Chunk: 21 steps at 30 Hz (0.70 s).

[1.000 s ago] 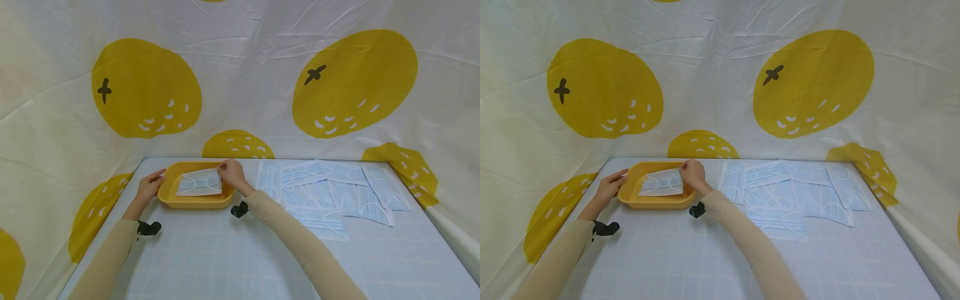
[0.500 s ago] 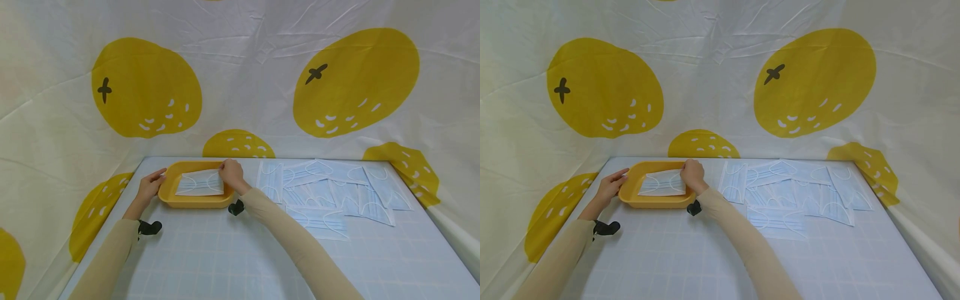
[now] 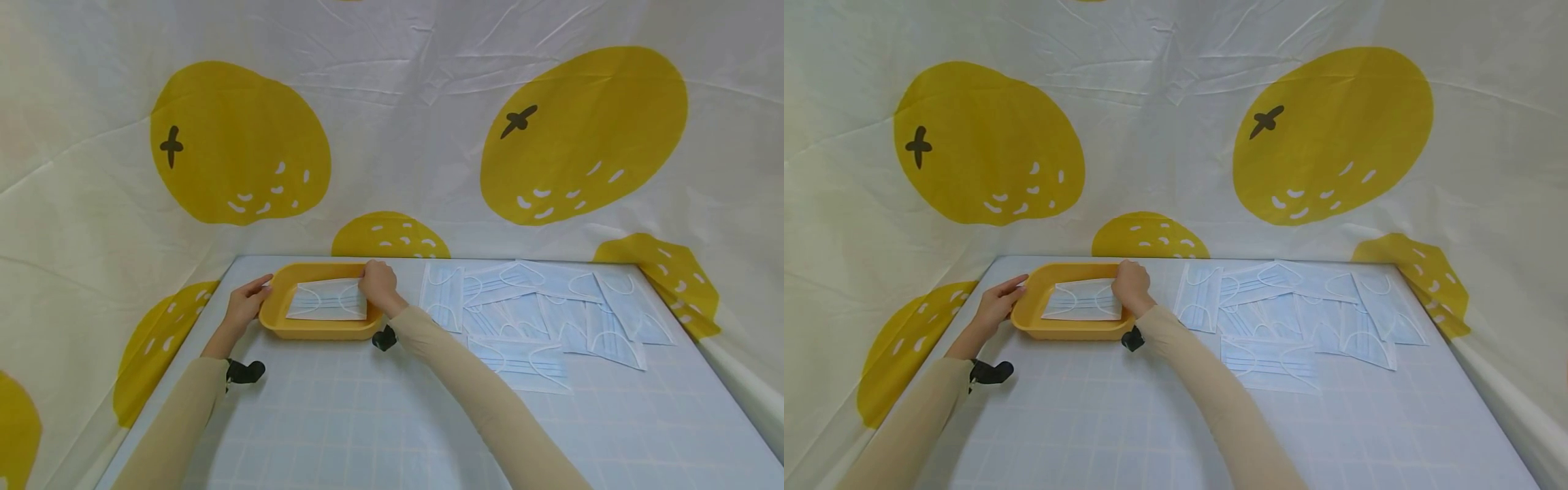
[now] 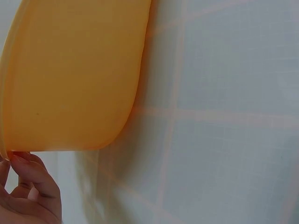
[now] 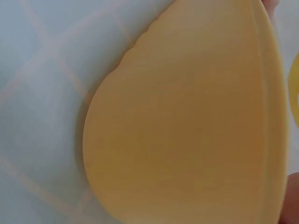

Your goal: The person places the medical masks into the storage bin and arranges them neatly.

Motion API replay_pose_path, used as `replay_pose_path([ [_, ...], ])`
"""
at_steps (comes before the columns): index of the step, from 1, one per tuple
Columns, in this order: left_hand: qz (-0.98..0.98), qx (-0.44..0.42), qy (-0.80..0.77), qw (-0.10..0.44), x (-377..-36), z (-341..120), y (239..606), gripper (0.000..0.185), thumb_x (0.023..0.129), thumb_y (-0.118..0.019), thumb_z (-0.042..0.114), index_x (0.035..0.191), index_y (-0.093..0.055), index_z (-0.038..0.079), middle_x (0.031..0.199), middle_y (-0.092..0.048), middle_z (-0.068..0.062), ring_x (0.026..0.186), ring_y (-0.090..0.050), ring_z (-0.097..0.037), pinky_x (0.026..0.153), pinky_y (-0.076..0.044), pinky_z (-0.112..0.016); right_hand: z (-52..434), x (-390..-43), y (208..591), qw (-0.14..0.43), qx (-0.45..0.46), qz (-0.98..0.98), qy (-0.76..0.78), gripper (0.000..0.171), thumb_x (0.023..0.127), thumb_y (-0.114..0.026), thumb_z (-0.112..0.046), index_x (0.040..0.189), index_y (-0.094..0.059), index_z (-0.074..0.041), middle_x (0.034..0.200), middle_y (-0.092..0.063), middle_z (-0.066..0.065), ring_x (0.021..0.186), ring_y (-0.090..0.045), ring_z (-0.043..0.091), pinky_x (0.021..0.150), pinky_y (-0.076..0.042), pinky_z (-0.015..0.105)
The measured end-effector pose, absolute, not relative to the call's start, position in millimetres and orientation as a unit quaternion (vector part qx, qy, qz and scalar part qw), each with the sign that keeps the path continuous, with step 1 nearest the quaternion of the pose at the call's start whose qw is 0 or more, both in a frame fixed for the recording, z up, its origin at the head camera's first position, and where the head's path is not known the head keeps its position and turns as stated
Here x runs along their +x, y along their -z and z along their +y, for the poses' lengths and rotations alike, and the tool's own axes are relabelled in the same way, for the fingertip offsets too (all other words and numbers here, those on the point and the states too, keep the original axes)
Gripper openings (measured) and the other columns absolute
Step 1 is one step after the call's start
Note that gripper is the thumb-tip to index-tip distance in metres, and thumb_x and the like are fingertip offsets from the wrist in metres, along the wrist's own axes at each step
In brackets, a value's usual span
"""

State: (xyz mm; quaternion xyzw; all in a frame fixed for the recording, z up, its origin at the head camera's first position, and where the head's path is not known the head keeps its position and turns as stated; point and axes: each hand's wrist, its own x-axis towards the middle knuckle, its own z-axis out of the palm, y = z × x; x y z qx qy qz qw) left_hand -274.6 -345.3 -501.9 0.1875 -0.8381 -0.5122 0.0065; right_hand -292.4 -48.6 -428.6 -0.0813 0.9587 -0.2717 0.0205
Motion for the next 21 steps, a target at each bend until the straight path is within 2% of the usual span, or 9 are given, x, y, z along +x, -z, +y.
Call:
replay_pose_path([
  [5, -0.843, 0.183, 0.506, 0.006, -278, -348, 507, 0.045, 0.101, -0.048, 0.031, 0.145, -0.044, 0.024, 0.135, -0.049, -0.016, 0.095, -0.052, -0.024, 0.061, -0.051, -0.016, -50, -292, 429, 0.020, -0.080, 0.964, 0.252, 0.014, 0.086, -0.063, -0.004, 0.096, -0.074, -0.003, 0.097, -0.074, 0.008, 0.085, -0.069, 0.023, 0.069, -0.057, 0.032],
  [13, -0.836, 0.183, 0.517, -0.011, -251, -322, 459, 0.047, 0.100, -0.051, 0.030, 0.144, -0.045, 0.017, 0.131, -0.050, -0.017, 0.086, -0.053, -0.015, 0.052, -0.049, -0.018, -52, -293, 427, 0.029, -0.077, 0.968, 0.238, 0.012, 0.087, -0.063, -0.005, 0.093, -0.073, -0.002, 0.088, -0.074, 0.007, 0.074, -0.067, 0.019, 0.063, -0.057, 0.029],
  [16, -0.835, 0.185, 0.518, -0.010, -252, -323, 459, 0.046, 0.099, -0.053, 0.030, 0.143, -0.047, 0.018, 0.129, -0.051, -0.016, 0.084, -0.053, -0.013, 0.049, -0.048, -0.021, -52, -291, 425, 0.031, -0.081, 0.967, 0.239, 0.011, 0.087, -0.063, -0.005, 0.094, -0.071, 0.000, 0.086, -0.072, 0.009, 0.072, -0.065, 0.019, 0.063, -0.056, 0.029],
  [21, -0.835, 0.186, 0.517, -0.012, -254, -325, 460, 0.046, 0.099, -0.053, 0.030, 0.143, -0.047, 0.017, 0.128, -0.050, -0.015, 0.084, -0.053, -0.013, 0.046, -0.046, -0.022, -52, -288, 420, 0.029, -0.091, 0.966, 0.240, 0.015, 0.088, -0.063, -0.006, 0.101, -0.068, 0.001, 0.095, -0.072, 0.011, 0.081, -0.067, 0.022, 0.072, -0.057, 0.031],
])
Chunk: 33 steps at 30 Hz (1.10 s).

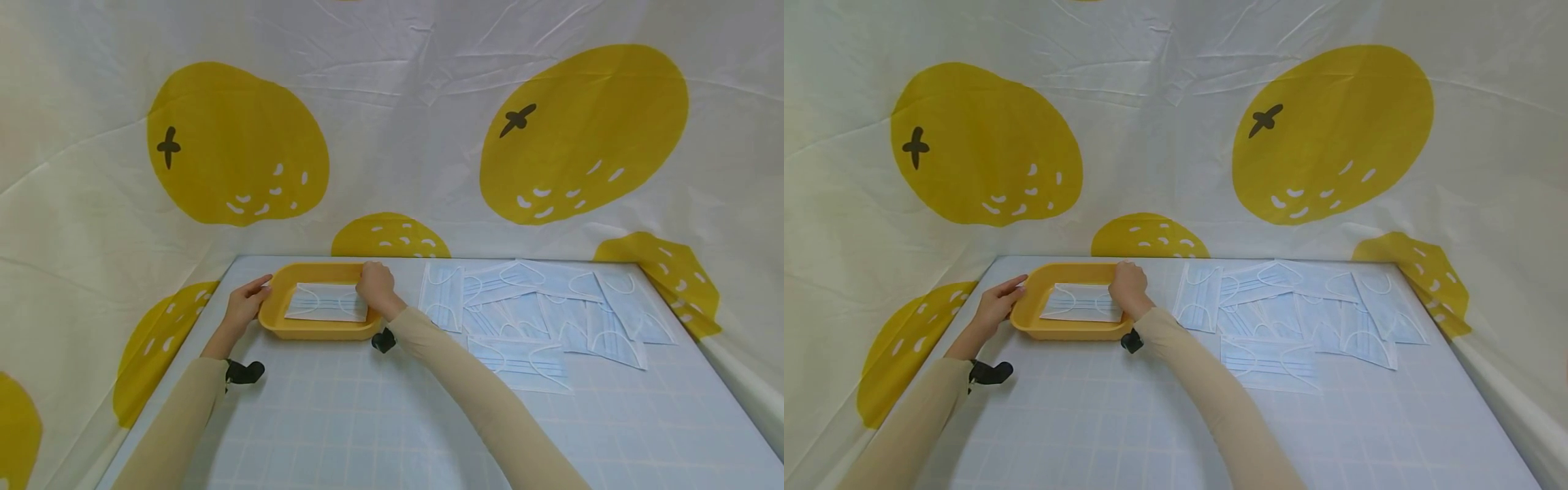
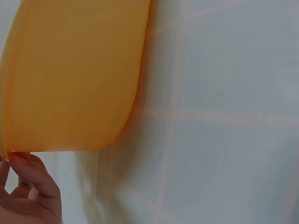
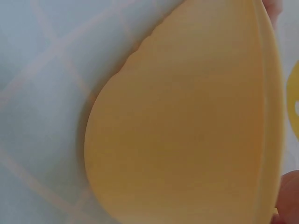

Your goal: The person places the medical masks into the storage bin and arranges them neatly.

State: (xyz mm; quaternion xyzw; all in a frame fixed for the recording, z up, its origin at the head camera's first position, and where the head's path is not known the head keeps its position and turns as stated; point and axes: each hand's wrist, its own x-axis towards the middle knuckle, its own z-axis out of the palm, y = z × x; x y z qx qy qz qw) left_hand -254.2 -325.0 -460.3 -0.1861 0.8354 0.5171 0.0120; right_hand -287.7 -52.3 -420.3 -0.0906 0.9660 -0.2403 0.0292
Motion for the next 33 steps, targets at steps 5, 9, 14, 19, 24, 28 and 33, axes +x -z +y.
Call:
replay_pose_path([
  [5, 0.836, -0.185, -0.516, 0.010, -253, -324, 459, 0.047, 0.099, -0.053, 0.031, 0.143, -0.047, 0.017, 0.128, -0.050, -0.017, 0.084, -0.052, -0.014, 0.049, -0.047, -0.020, -51, -286, 418, 0.023, -0.102, 0.961, 0.255, 0.020, 0.088, -0.063, -0.004, 0.106, -0.069, 0.000, 0.103, -0.072, 0.012, 0.091, -0.068, 0.024, 0.079, -0.057, 0.034],
  [9, 0.838, -0.191, -0.512, 0.006, -251, -322, 458, 0.047, 0.100, -0.051, 0.030, 0.144, -0.046, 0.016, 0.129, -0.050, -0.016, 0.086, -0.052, -0.013, 0.051, -0.048, -0.019, -49, -286, 418, 0.015, -0.123, 0.955, 0.271, 0.023, 0.087, -0.062, -0.002, 0.109, -0.070, -0.002, 0.109, -0.071, 0.011, 0.097, -0.067, 0.025, 0.082, -0.056, 0.034],
  [14, 0.842, -0.184, -0.507, 0.001, -248, -319, 454, 0.047, 0.100, -0.051, 0.029, 0.144, -0.045, 0.013, 0.126, -0.051, -0.016, 0.081, -0.052, -0.012, 0.056, -0.049, -0.017, -44, -286, 417, -0.010, -0.156, 0.946, 0.283, 0.020, 0.088, -0.060, -0.003, 0.105, -0.071, -0.003, 0.106, -0.072, 0.010, 0.084, -0.067, 0.020, 0.076, -0.056, 0.030],
  [19, 0.845, -0.177, -0.505, 0.007, -245, -317, 451, 0.046, 0.101, -0.049, 0.028, 0.145, -0.044, 0.013, 0.128, -0.050, -0.018, 0.075, -0.052, -0.007, 0.057, -0.049, -0.017, -37, -286, 415, -0.036, -0.172, 0.940, 0.293, 0.020, 0.089, -0.059, -0.006, 0.102, -0.073, -0.005, 0.098, -0.073, 0.008, 0.066, -0.058, 0.017, 0.061, -0.052, 0.024],
  [24, 0.846, -0.175, -0.503, 0.014, -246, -318, 453, 0.047, 0.102, -0.046, 0.029, 0.146, -0.041, 0.015, 0.135, -0.048, -0.019, 0.078, -0.052, -0.005, 0.060, -0.050, -0.016, -31, -287, 412, -0.055, -0.189, 0.928, 0.315, 0.020, 0.089, -0.060, -0.006, 0.104, -0.073, -0.005, 0.099, -0.073, 0.007, 0.076, -0.063, 0.017, 0.068, -0.054, 0.024],
  [28, 0.846, -0.179, -0.502, 0.011, -246, -318, 454, 0.046, 0.102, -0.047, 0.028, 0.146, -0.042, 0.015, 0.133, -0.048, -0.018, 0.080, -0.052, -0.008, 0.060, -0.050, -0.016, -27, -285, 407, -0.071, -0.206, 0.919, 0.329, 0.019, 0.089, -0.061, -0.008, 0.105, -0.072, -0.005, 0.099, -0.073, 0.008, 0.075, -0.064, 0.018, 0.064, -0.053, 0.024],
  [33, 0.846, -0.184, -0.500, 0.005, -247, -318, 453, 0.045, 0.101, -0.048, 0.027, 0.144, -0.045, 0.014, 0.128, -0.050, -0.016, 0.080, -0.052, -0.009, 0.059, -0.050, -0.016, -22, -283, 402, -0.084, -0.212, 0.914, 0.335, 0.018, 0.091, -0.062, -0.012, 0.105, -0.072, -0.008, 0.100, -0.073, 0.006, 0.067, -0.061, 0.017, 0.056, -0.048, 0.019],
])
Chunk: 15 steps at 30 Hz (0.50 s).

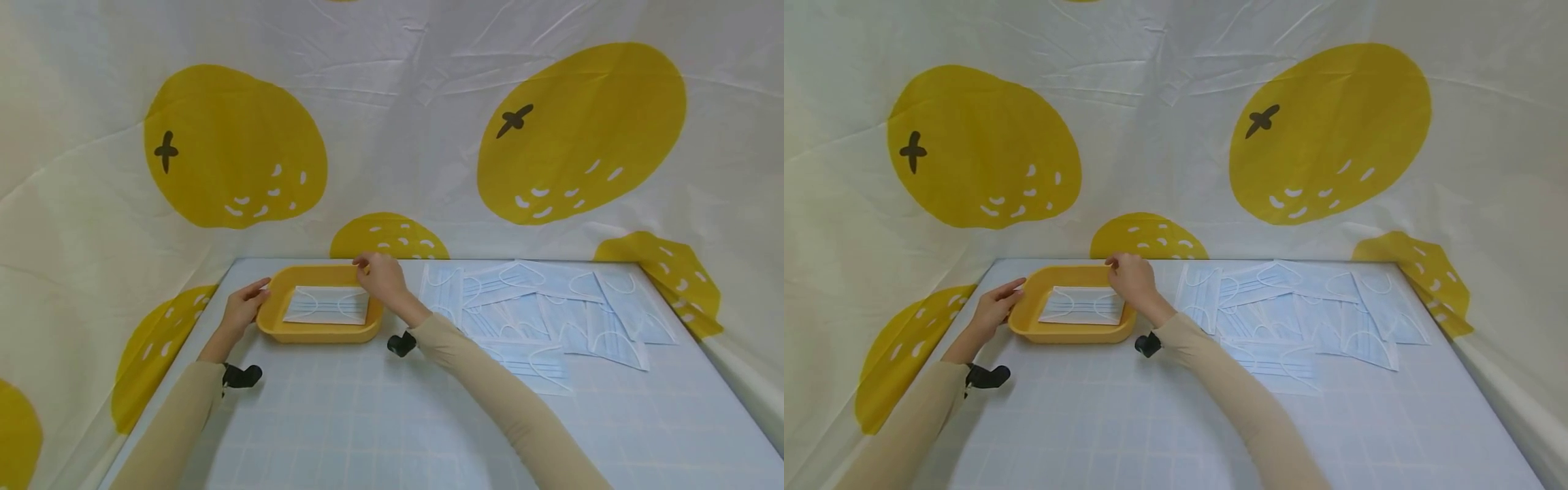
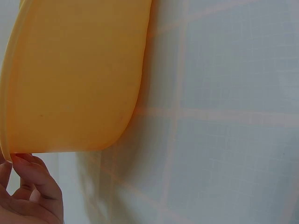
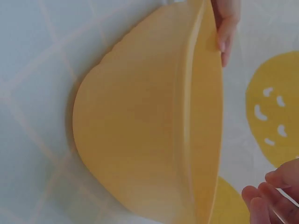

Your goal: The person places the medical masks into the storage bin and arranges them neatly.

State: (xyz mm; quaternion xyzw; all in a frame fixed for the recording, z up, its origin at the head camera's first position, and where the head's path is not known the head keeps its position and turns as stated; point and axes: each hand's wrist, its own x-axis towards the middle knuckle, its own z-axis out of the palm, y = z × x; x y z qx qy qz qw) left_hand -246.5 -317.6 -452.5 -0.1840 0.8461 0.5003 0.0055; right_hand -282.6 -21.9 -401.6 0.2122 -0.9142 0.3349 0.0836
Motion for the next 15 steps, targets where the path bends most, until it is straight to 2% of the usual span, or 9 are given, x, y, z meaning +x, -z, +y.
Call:
replay_pose_path([
  [6, 0.850, -0.164, -0.500, 0.005, -243, -319, 451, 0.046, 0.102, -0.047, 0.027, 0.145, -0.043, 0.013, 0.127, -0.051, -0.017, 0.070, -0.050, -0.002, 0.056, -0.048, -0.016, -9, -280, 396, 0.100, 0.207, -0.911, -0.342, 0.019, 0.092, -0.061, -0.016, 0.108, -0.071, -0.011, 0.101, -0.072, 0.004, 0.078, -0.068, 0.016, 0.066, -0.054, 0.022],
  [12, 0.850, -0.153, -0.505, 0.002, -242, -320, 450, 0.047, 0.101, -0.048, 0.028, 0.145, -0.043, 0.012, 0.128, -0.051, -0.018, 0.067, -0.050, 0.003, 0.055, -0.048, -0.016, 8, -282, 391, 0.123, 0.204, -0.903, -0.358, 0.019, 0.091, -0.062, -0.015, 0.108, -0.071, -0.010, 0.098, -0.073, 0.005, 0.074, -0.067, 0.017, 0.058, -0.052, 0.022],
  [15, 0.849, -0.156, -0.505, 0.005, -243, -320, 450, 0.046, 0.102, -0.047, 0.028, 0.145, -0.043, 0.013, 0.131, -0.050, -0.018, 0.068, -0.050, 0.003, 0.055, -0.048, -0.016, 17, -283, 390, 0.133, 0.204, -0.900, -0.362, 0.019, 0.091, -0.063, -0.015, 0.108, -0.071, -0.011, 0.098, -0.073, 0.005, 0.074, -0.067, 0.017, 0.059, -0.052, 0.022],
])
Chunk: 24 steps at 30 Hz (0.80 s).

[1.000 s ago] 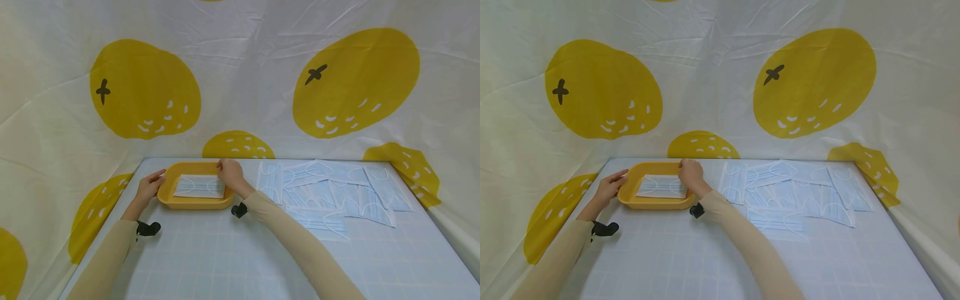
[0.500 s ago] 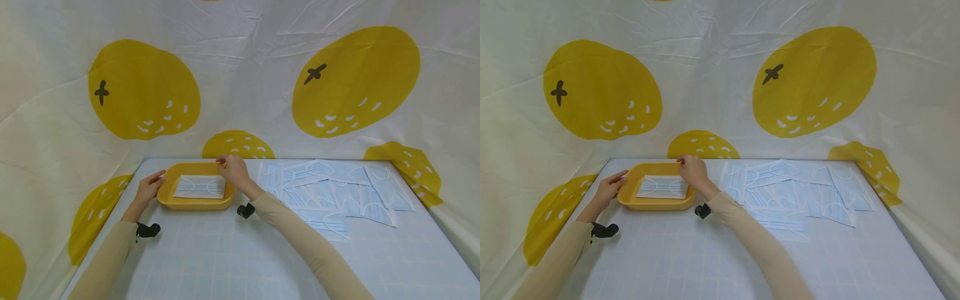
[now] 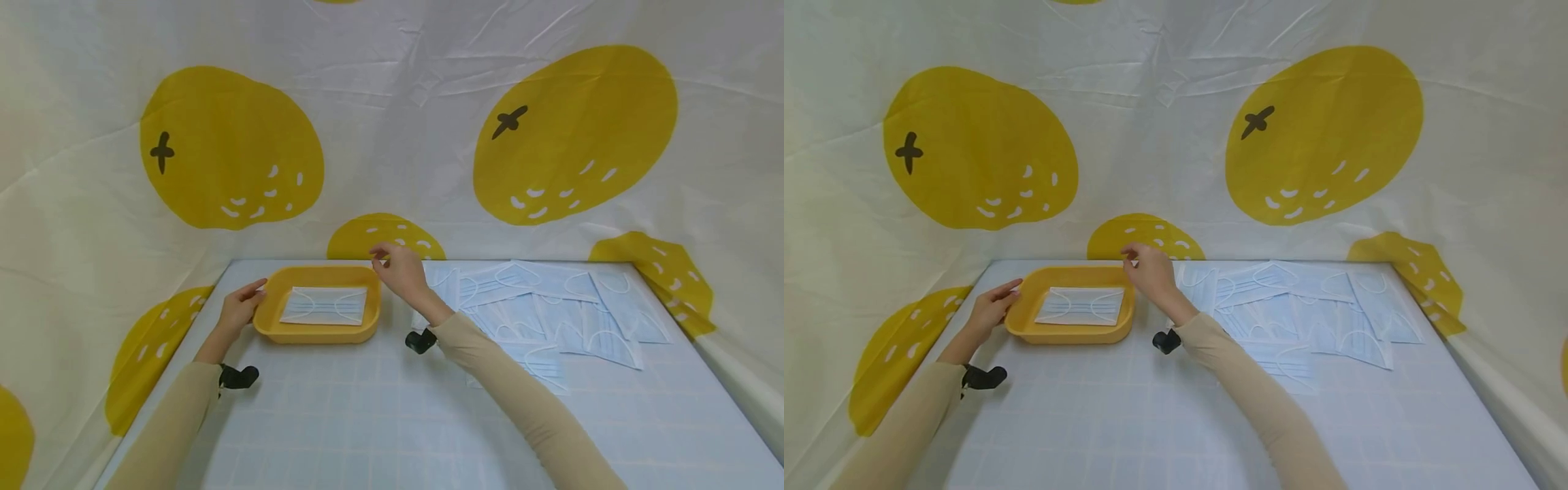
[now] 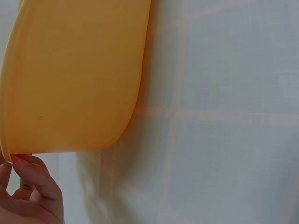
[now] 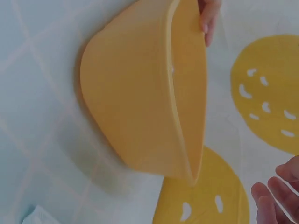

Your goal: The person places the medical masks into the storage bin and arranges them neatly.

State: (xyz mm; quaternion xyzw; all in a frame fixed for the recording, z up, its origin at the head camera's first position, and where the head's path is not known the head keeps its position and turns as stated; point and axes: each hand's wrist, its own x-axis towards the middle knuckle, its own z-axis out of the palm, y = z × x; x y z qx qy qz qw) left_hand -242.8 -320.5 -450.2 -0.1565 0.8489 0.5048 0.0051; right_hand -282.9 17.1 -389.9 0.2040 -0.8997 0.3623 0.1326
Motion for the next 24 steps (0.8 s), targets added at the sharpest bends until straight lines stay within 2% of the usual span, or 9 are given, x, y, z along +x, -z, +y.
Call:
replay_pose_path([
  [5, 0.849, -0.161, -0.503, 0.007, -244, -321, 452, 0.046, 0.102, -0.045, 0.028, 0.146, -0.042, 0.014, 0.133, -0.049, -0.018, 0.069, -0.049, 0.001, 0.056, -0.048, -0.016, 35, -286, 392, 0.150, 0.208, -0.893, -0.370, 0.019, 0.090, -0.064, -0.015, 0.107, -0.071, -0.010, 0.097, -0.073, 0.005, 0.077, -0.068, 0.019, 0.068, -0.055, 0.028],
  [12, 0.850, -0.158, -0.502, 0.004, -243, -320, 451, 0.046, 0.102, -0.045, 0.028, 0.146, -0.042, 0.013, 0.130, -0.049, -0.017, 0.068, -0.048, 0.000, 0.055, -0.047, -0.016, 61, -288, 394, 0.141, 0.213, -0.898, -0.358, 0.022, 0.089, -0.066, -0.015, 0.110, -0.071, -0.009, 0.099, -0.072, 0.006, 0.092, -0.066, 0.022, 0.078, -0.055, 0.034],
  [24, 0.859, -0.138, -0.493, 0.014, -242, -323, 449, 0.047, 0.102, -0.047, 0.026, 0.146, -0.042, 0.010, 0.129, -0.051, -0.022, 0.068, -0.049, -0.001, 0.055, -0.047, -0.018, 114, -307, 415, 0.156, 0.231, -0.908, -0.313, 0.025, 0.087, -0.069, -0.014, 0.111, -0.070, -0.008, 0.100, -0.072, 0.008, 0.091, -0.064, 0.025, 0.083, -0.053, 0.039],
])
